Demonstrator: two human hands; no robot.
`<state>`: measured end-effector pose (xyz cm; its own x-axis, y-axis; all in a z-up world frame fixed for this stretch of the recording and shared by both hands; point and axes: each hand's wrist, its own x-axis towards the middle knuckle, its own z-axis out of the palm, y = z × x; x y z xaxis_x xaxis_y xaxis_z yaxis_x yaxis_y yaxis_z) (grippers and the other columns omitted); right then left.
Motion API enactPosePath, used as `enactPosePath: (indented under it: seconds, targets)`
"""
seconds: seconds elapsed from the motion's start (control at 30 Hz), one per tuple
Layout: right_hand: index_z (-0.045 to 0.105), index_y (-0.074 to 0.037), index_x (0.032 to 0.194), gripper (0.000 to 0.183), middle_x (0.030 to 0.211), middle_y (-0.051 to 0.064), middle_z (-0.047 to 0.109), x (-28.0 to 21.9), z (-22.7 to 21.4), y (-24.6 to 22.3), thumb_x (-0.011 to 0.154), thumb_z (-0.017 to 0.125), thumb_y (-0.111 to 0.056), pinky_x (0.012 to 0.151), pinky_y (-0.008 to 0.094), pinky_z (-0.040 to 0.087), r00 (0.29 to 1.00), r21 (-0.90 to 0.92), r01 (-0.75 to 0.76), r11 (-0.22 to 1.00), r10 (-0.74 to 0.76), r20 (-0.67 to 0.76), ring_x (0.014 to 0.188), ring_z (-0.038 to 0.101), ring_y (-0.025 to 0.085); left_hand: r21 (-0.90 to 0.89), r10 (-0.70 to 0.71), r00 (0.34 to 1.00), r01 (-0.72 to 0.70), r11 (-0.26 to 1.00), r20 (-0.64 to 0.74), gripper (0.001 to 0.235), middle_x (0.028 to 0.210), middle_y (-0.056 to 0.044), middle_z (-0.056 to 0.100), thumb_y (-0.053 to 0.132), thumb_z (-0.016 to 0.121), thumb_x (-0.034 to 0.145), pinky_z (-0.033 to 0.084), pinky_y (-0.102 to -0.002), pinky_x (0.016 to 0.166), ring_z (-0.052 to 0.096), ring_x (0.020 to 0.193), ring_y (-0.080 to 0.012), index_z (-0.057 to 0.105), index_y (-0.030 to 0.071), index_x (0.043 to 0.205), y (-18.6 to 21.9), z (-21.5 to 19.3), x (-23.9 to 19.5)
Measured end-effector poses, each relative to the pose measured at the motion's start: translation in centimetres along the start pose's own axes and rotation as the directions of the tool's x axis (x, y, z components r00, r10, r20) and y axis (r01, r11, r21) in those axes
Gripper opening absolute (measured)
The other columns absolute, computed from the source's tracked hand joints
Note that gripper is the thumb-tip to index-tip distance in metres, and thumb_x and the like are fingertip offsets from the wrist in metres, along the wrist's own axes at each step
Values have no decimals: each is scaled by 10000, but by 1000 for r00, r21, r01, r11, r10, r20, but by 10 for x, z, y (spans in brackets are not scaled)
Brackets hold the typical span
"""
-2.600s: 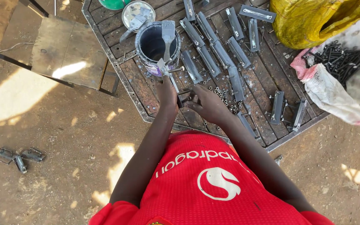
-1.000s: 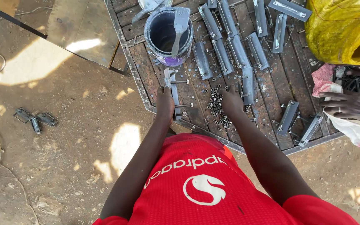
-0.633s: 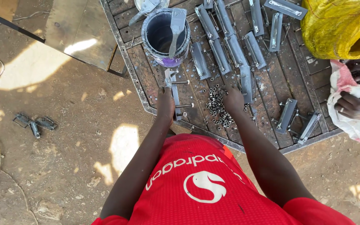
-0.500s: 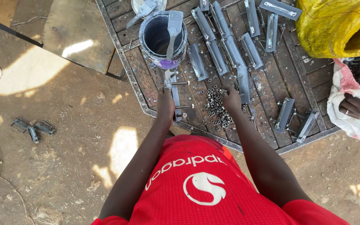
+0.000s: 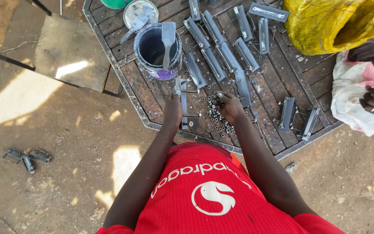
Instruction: Assembling small metal brackets by inserting pins into them on a workbench.
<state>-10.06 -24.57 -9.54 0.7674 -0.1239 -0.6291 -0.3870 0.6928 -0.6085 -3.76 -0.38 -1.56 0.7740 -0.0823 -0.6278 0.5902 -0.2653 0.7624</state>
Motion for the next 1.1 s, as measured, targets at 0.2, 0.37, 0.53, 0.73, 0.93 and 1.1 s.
enactPosePath:
  seconds: [0.2, 0.37, 0.53, 0.73, 0.93, 1.1]
  targets:
    - [639, -74, 1124, 175, 953, 104, 715, -15, 44, -28, 990, 719, -153, 620, 209, 613, 986, -66, 142, 988, -135, 97, 802, 739, 171, 112, 21, 998, -28, 993, 63, 360, 990, -98, 582, 452, 413, 1099, 464, -511, 686, 616, 867, -256, 529, 144, 1244, 2, 10, 8]
    - [650, -50, 1135, 183, 904, 74, 684, -34, 77, -42, 993, 726, -136, 558, 164, 534, 961, -215, 263, 940, -235, 149, 746, 688, 125, 234, 0, 992, -30, 972, 126, 453, 1213, -202, 628, 520, 444, 1055, 509, -623, 943, 626, 1175, -422, 527, 146, 1296, 28, 12, -19]
    - [654, -80, 1158, 161, 913, 17, 633, -56, 105, -54, 1001, 690, -90, 495, 113, 426, 917, -386, 395, 833, -338, 209, 705, 569, 49, 223, 11, 988, -45, 974, 151, 460, 1191, -210, 624, 522, 468, 1033, 504, -632, 938, 628, 1187, -432, 524, 123, 1256, 47, 13, -37]
    - [584, -75, 1183, 188, 1007, 65, 652, -87, 120, -66, 1012, 662, -58, 715, 296, 459, 861, -680, 495, 541, -413, 297, 896, 585, 147, 284, 117, 976, -167, 944, 185, 773, 1518, -356, 410, 477, 362, 1081, 421, -719, 1104, 441, 1425, -523, 213, -89, 1586, 63, 6, -54]
    - [563, -73, 1254, 206, 1025, 115, 715, -102, 139, -69, 1054, 541, -29, 821, 340, 475, 862, -734, 472, 489, -432, 266, 929, 622, 177, 318, 167, 973, -210, 925, 158, 728, 1453, -365, 431, 452, 352, 1092, 442, -733, 1108, 467, 1380, -546, 258, -112, 1543, 80, 3, -74]
    - [631, -117, 1174, 185, 915, 155, 753, -98, 141, -67, 1033, 640, -237, 807, 518, 475, 879, -876, 327, 354, -454, 144, 907, 694, 369, 338, 245, 962, -272, 901, 122, 755, 1480, -400, 386, 429, 369, 1106, 480, -714, 1078, 460, 1391, -553, 210, -170, 1537, 82, 3, -79]
